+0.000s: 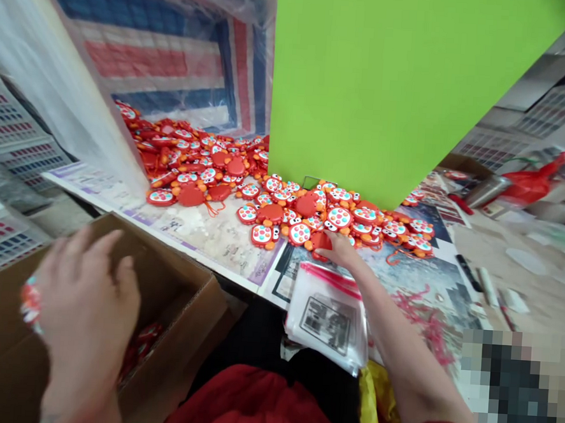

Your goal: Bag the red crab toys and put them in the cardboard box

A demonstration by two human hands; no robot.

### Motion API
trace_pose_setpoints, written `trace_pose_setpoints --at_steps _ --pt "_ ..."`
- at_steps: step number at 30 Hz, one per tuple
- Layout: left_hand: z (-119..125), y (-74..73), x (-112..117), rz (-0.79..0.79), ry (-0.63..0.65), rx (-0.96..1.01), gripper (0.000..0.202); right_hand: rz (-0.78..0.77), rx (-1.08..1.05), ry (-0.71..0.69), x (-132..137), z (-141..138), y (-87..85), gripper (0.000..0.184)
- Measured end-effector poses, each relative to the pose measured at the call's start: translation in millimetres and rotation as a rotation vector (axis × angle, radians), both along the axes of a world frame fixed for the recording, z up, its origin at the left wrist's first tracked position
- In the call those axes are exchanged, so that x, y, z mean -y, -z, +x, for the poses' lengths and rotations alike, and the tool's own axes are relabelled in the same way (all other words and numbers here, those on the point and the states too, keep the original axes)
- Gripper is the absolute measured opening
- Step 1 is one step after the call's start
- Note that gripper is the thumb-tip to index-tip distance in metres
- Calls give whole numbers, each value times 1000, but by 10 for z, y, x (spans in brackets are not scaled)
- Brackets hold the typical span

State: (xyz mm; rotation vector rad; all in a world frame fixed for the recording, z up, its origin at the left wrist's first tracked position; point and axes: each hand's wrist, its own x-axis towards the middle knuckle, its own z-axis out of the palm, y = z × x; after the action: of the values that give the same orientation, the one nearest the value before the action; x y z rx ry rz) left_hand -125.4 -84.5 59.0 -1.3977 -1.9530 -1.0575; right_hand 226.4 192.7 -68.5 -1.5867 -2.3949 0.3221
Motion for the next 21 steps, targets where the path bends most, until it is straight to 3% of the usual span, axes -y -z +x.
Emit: trace_pose_setpoints --at_steps 2,4,6,8,10,13,17,21 --pt "277 128 -190 -136 148 -44 34 -6 19 62 -5 -17 -4 81" --pt "702 302 -443 -313 484 -55 29 -19 -12 117 30 -20 -21 83" --pt "1193 500 -697 -525 830 -60 29 -14 -129 129 101 12 -41 72" --pt "1650 707 -912 -665 997 -97 24 44 -305 118 205 98 -66 54" --pt "1998 906 -1077 -728 1010 -133 19 116 -477 132 344 236 -106 43" --pt "2284 1142 -1233 -761 886 -122 16 115 -708 191 601 492 -187 41" --pt "2369 1275 -1302 -718 781 -131 16 75 -933 241 962 783 -271 40" --pt "2339 1316 -1304 -666 837 -135 19 0 -1011 287 1248 941 -311 39"
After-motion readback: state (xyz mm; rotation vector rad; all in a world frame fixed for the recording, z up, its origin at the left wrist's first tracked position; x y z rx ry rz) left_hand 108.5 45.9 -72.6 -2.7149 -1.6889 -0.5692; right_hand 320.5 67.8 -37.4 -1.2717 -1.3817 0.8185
